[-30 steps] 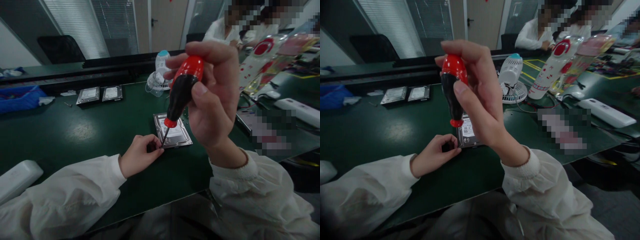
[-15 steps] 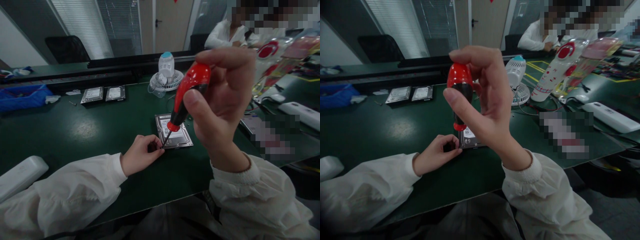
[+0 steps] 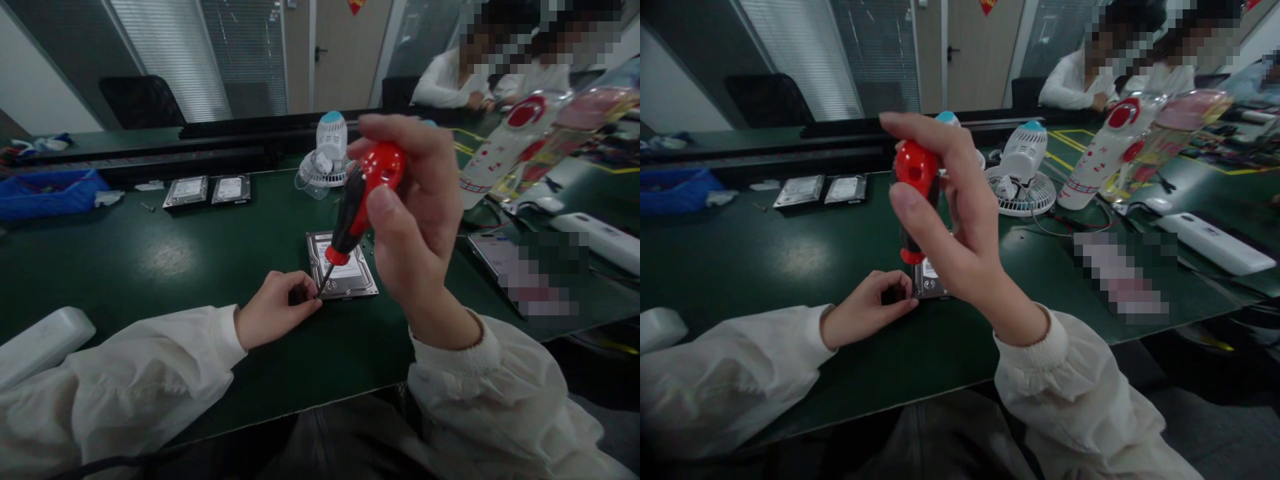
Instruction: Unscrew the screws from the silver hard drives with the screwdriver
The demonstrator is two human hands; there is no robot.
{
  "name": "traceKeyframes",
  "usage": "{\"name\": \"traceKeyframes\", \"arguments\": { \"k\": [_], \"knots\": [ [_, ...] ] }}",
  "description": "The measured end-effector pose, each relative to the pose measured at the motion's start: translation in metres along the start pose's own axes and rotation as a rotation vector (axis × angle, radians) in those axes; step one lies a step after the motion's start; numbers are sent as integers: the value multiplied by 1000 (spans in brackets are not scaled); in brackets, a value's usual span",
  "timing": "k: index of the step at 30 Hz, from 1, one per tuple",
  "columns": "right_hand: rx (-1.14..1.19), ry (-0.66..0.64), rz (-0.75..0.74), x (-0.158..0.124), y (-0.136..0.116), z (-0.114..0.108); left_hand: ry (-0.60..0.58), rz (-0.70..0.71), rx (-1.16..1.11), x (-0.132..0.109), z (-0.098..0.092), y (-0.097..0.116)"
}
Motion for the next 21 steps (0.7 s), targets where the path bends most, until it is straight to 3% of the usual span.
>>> {"name": "traceKeyframes", "arguments": {
  "k": [3, 8, 12, 14, 18, 21],
  "knots": [
    [43, -51, 20, 1, 3, -1, 2, -1, -1, 0, 0, -1],
    [-182, 86, -54, 1, 5, -2, 4, -9, 8, 0, 0, -1],
    [-86, -2, -33, 0, 6, -1, 3, -13, 15, 0, 0, 2],
    [-111, 3, 8, 0, 6, 0, 5, -18, 17, 1, -1, 3],
    [-192, 67, -66, -1, 4, 0, -9, -18, 15, 1, 0, 2],
    [-110, -13, -57, -1, 5, 1, -14, -17, 23, 0, 1, 0]
  ]
}}
Point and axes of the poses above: each hand's wrist, its own x-axis towards the middle knuckle, its own z-axis out of the palm, y = z × x, the point moved 1 cm from there along x, towards the middle knuckle, and after that the axes turned 13 degrees about z, right-handed, at the moved point
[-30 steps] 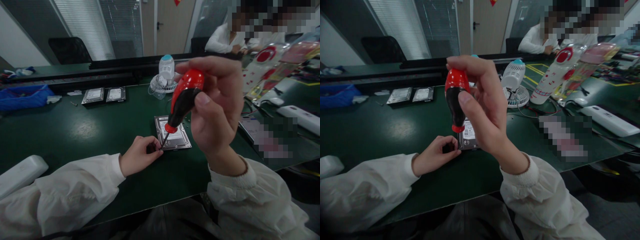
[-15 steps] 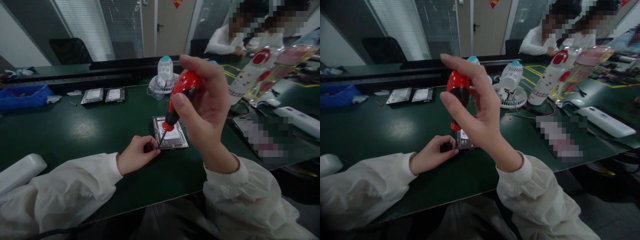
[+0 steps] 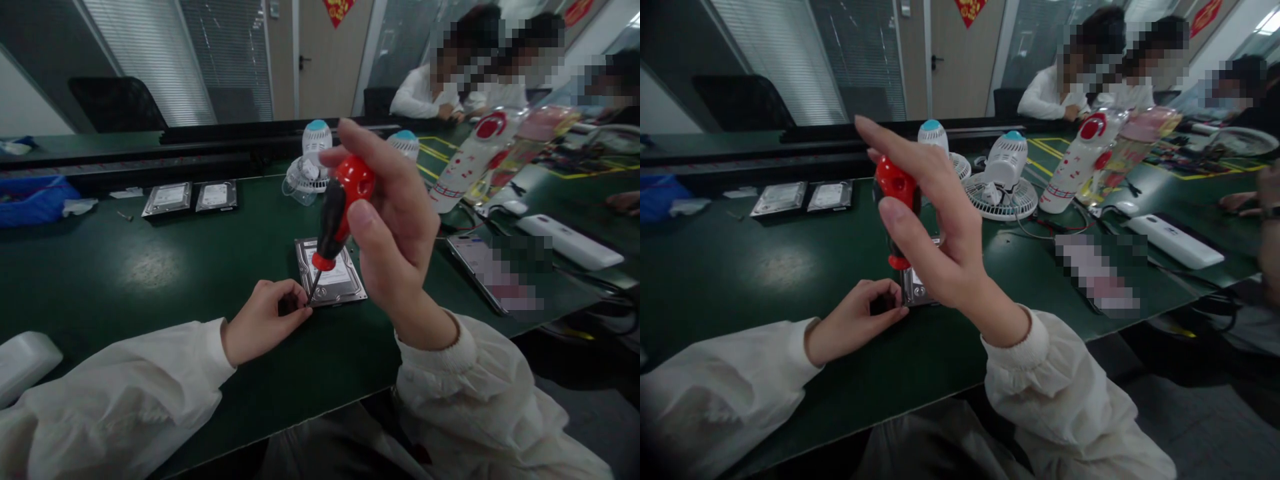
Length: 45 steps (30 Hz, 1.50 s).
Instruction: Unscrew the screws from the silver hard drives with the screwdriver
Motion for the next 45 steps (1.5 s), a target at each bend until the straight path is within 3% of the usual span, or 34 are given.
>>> {"name": "traceKeyframes", "arguments": {
  "k": [3, 7, 13, 18, 23, 28, 33, 38, 42, 45],
  "knots": [
    [24, -35, 69, -1, 2, 1, -15, -12, 29, -1, 1, -2],
    [-44, 74, 77, -2, 3, 1, -14, -22, 64, -2, 2, -1],
    [101, -18, 52, 1, 2, 0, -9, 20, 60, -2, 1, -5],
    [-110, 137, 36, 1, -2, -2, 0, 38, 66, -3, 1, -7],
    [67, 3, 57, 1, 0, -1, -3, 34, 53, -2, 1, -5],
    [-67, 137, -23, 1, 2, -2, -5, -5, 50, -2, 1, -1],
    [63, 49, 22, 1, 5, -1, 1, 26, 44, -3, 1, -5],
    [-162, 114, -28, -1, 5, -7, -23, -19, 67, -5, 3, -9],
    [-117, -4, 42, -1, 7, -7, -19, -23, 89, -5, 3, -8],
    [-148, 61, 51, -2, 9, -4, -25, -23, 115, -5, 3, -6]
  ]
}}
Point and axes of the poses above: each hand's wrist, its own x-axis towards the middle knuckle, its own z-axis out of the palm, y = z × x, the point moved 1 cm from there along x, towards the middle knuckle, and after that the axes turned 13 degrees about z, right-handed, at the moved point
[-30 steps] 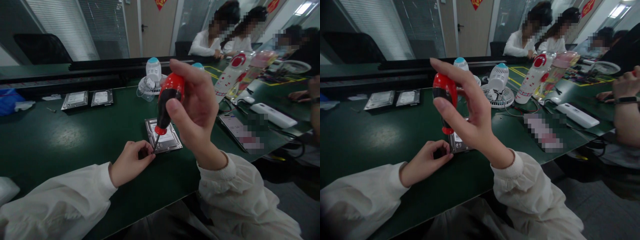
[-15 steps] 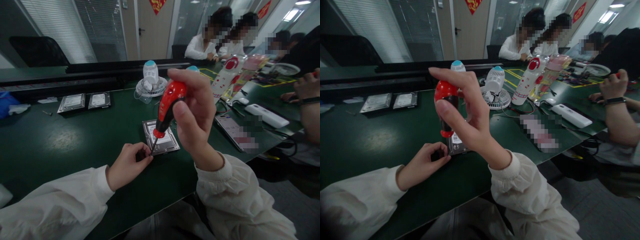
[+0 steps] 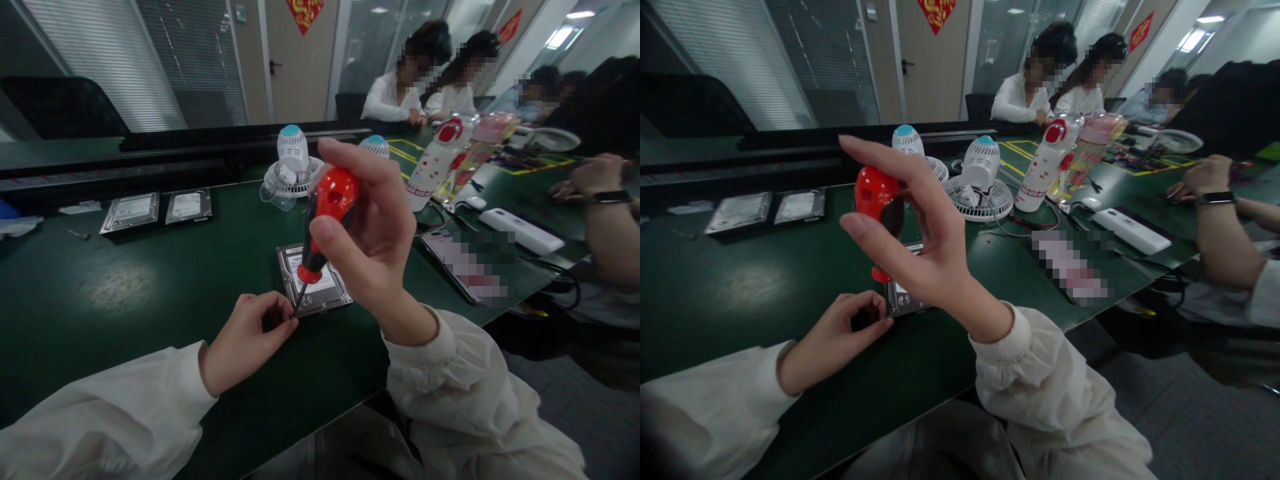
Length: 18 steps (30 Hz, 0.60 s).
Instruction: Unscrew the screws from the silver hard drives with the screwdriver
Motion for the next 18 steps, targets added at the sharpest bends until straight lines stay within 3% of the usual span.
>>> {"name": "traceKeyframes", "arguments": {
  "k": [3, 8, 13, 18],
  "knots": [
    [-51, 73, -29, -1, 1, 1, 9, -4, 6, 1, -1, 2],
    [33, -56, 18, 0, -2, 2, 6, -10, -11, 0, -1, 2],
    [-28, 45, -62, 0, -7, -2, 0, -2, -12, 1, -1, 3],
    [14, -92, 19, 0, -5, 0, 3, -12, -12, 1, -2, 4]
  ]
}}
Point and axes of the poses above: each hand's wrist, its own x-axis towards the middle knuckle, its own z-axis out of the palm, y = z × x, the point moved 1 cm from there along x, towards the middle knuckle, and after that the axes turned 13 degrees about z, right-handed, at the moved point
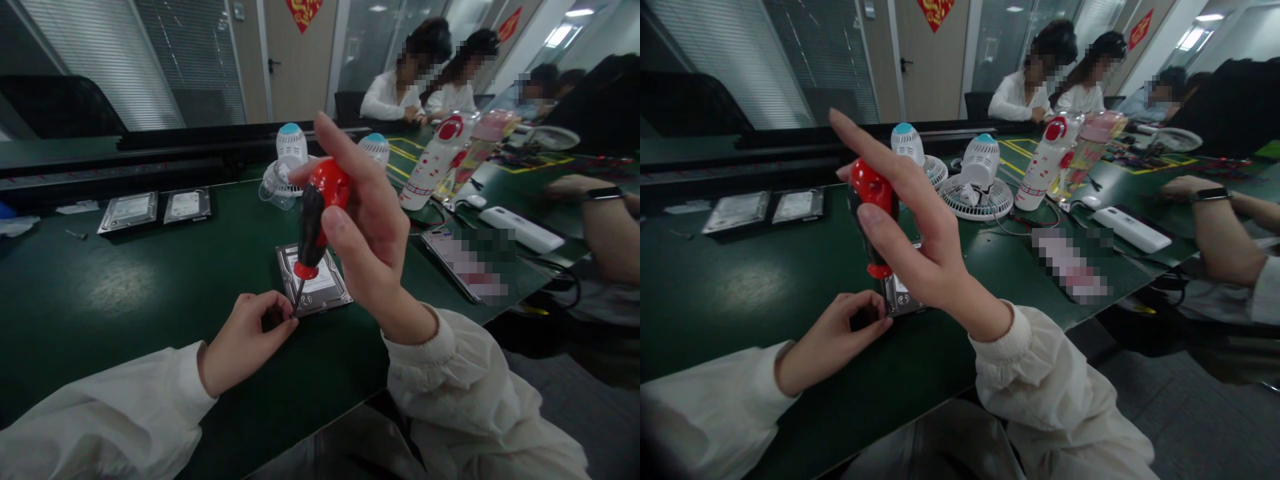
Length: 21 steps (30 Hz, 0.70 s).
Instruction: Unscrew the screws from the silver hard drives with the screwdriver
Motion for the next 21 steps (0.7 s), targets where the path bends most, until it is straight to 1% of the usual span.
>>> {"name": "traceKeyframes", "arguments": {
  "k": [2, 4, 7, 9, 10, 12, 14, 16, 19, 21],
  "knots": [
    [-43, 70, -46, 0, 3, 0, -2, -1, -4, 0, 1, -1],
    [-35, 129, -80, 1, 5, 0, -2, 0, -19, 0, 1, -1],
    [84, 55, -90, 3, 8, 1, 6, 5, -28, 0, 2, -3],
    [117, 19, -83, 3, 8, 2, 11, 8, -25, 0, 2, -3],
    [103, 30, -58, 3, 8, 3, 9, 9, -23, 0, 1, -4],
    [46, 93, -7, 1, 8, 3, 2, 10, -26, -1, 2, -4],
    [12, 136, -10, 0, 7, 3, -4, 4, -31, -1, 2, -5],
    [63, 108, -51, 1, 7, 3, -4, -6, -44, -1, 2, -6],
    [206, 31, -43, 1, 9, 4, -5, -11, -53, -2, 2, -5],
    [173, 54, -34, 2, 9, 3, -7, -9, -39, -2, 2, -5]
  ]
}}
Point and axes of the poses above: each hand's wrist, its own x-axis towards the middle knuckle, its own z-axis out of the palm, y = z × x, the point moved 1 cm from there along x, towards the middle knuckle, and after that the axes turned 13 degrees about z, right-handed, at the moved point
